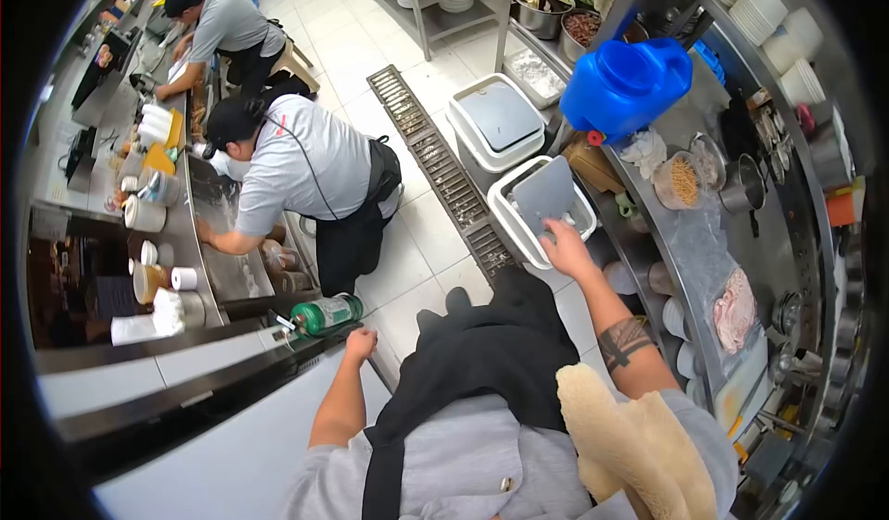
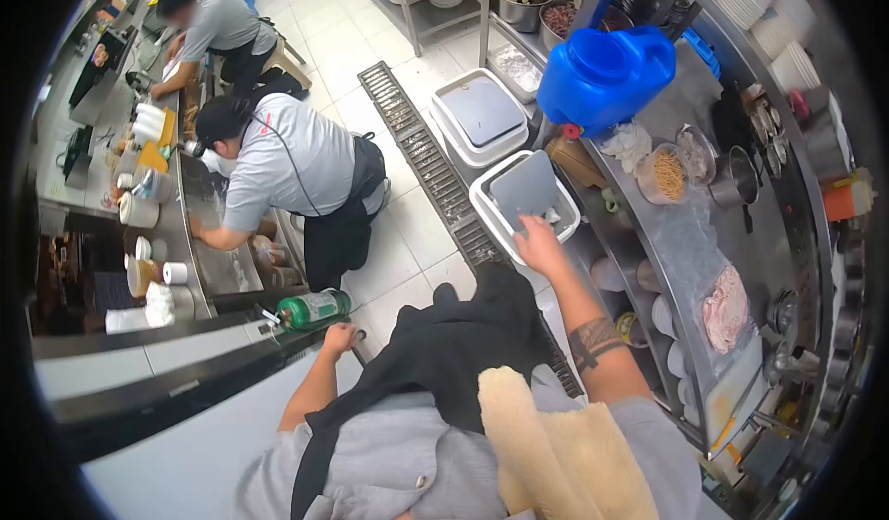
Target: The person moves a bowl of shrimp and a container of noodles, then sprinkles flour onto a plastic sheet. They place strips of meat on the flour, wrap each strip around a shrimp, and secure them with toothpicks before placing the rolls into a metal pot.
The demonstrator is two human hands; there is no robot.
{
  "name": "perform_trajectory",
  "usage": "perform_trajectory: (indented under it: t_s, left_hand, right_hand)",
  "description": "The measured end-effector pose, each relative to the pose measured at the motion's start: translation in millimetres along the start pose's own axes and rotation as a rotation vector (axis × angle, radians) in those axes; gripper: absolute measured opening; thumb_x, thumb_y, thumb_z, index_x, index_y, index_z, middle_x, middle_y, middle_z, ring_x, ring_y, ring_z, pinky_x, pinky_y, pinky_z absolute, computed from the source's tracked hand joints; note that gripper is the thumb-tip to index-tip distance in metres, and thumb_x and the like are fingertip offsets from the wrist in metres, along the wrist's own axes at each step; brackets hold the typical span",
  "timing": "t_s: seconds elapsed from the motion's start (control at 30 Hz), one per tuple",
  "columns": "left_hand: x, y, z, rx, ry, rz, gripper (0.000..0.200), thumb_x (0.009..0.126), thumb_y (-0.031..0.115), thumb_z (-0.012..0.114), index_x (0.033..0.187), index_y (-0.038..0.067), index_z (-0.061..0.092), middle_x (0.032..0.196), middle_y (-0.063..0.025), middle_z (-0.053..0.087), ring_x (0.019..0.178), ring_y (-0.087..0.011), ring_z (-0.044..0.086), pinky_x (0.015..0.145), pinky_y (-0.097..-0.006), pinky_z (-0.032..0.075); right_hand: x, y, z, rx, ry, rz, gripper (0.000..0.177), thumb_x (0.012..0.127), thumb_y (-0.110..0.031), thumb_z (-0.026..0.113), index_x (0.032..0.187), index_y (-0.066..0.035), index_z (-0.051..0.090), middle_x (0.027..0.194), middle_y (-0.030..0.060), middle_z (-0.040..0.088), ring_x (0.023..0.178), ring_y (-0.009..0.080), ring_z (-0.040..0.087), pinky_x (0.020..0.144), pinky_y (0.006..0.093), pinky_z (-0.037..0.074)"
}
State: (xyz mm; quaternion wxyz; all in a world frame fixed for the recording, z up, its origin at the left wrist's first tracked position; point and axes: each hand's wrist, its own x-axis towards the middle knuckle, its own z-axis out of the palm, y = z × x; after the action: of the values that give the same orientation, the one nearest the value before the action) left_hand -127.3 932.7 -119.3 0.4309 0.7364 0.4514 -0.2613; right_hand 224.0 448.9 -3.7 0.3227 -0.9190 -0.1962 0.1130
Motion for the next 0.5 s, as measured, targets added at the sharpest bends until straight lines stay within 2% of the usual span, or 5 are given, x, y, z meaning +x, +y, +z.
perform_trajectory:
  t_s: [0.1, 0.13, 0.23, 0.33, 0.5]
  left_hand:
    - [13, -6, -25, -0.002, -0.049, -0.118, 0.029, 0.101, 0.029, 0.066, 0.102, 0.0, 0.07, 0.084, -0.0099, 0.072, 0.068, -0.0198, 0.069, 0.054, -0.0343, 0.053]
    - [17, -6, -26, -0.117, 0.027, -0.113, 0.027, 0.096, 0.024, 0.069, 0.087, -0.001, 0.071, 0.072, -0.0107, 0.071, 0.057, -0.0185, 0.066, 0.046, -0.0337, 0.049]
    - [27, 13, -35, -0.188, -0.003, -0.171, 0.029, 0.102, 0.026, 0.068, 0.094, -0.001, 0.071, 0.074, -0.0093, 0.071, 0.059, -0.0185, 0.067, 0.05, -0.0327, 0.05]
    - [21, 75, -55, -0.034, -0.019, -0.037, 0.03, 0.103, 0.028, 0.066, 0.097, -0.001, 0.071, 0.078, -0.0087, 0.072, 0.066, -0.0176, 0.069, 0.056, -0.032, 0.052]
    - [16, 168, -95, 0.024, -0.121, -0.081, 0.031, 0.106, 0.031, 0.063, 0.104, 0.001, 0.071, 0.09, -0.0083, 0.076, 0.075, -0.0173, 0.072, 0.063, -0.0313, 0.054]
  right_hand:
    - [83, -29, 5, 0.022, 0.023, 0.003, 0.051, 0.096, -0.02, 0.067, 0.14, 0.005, 0.057, 0.141, 0.0281, 0.06, 0.134, 0.0449, 0.054, 0.116, 0.0485, 0.042]
    - [114, -30, 9, 0.026, 0.024, 0.017, 0.051, 0.096, -0.02, 0.067, 0.14, 0.005, 0.057, 0.141, 0.0281, 0.06, 0.134, 0.0449, 0.054, 0.116, 0.0485, 0.042]
    - [217, -18, 25, 0.084, 0.177, -0.009, 0.057, 0.097, -0.024, 0.066, 0.143, 0.007, 0.055, 0.145, 0.0303, 0.057, 0.137, 0.0464, 0.052, 0.118, 0.0479, 0.04]
    - [339, 21, 41, 0.109, 0.255, 0.098, 0.06, 0.096, -0.028, 0.067, 0.142, 0.009, 0.055, 0.142, 0.0328, 0.058, 0.133, 0.048, 0.055, 0.117, 0.0479, 0.042]
    - [513, 114, 49, 0.179, 0.535, 0.658, 0.056, 0.095, -0.026, 0.064, 0.138, 0.01, 0.058, 0.139, 0.0331, 0.061, 0.132, 0.0488, 0.056, 0.114, 0.0491, 0.043]
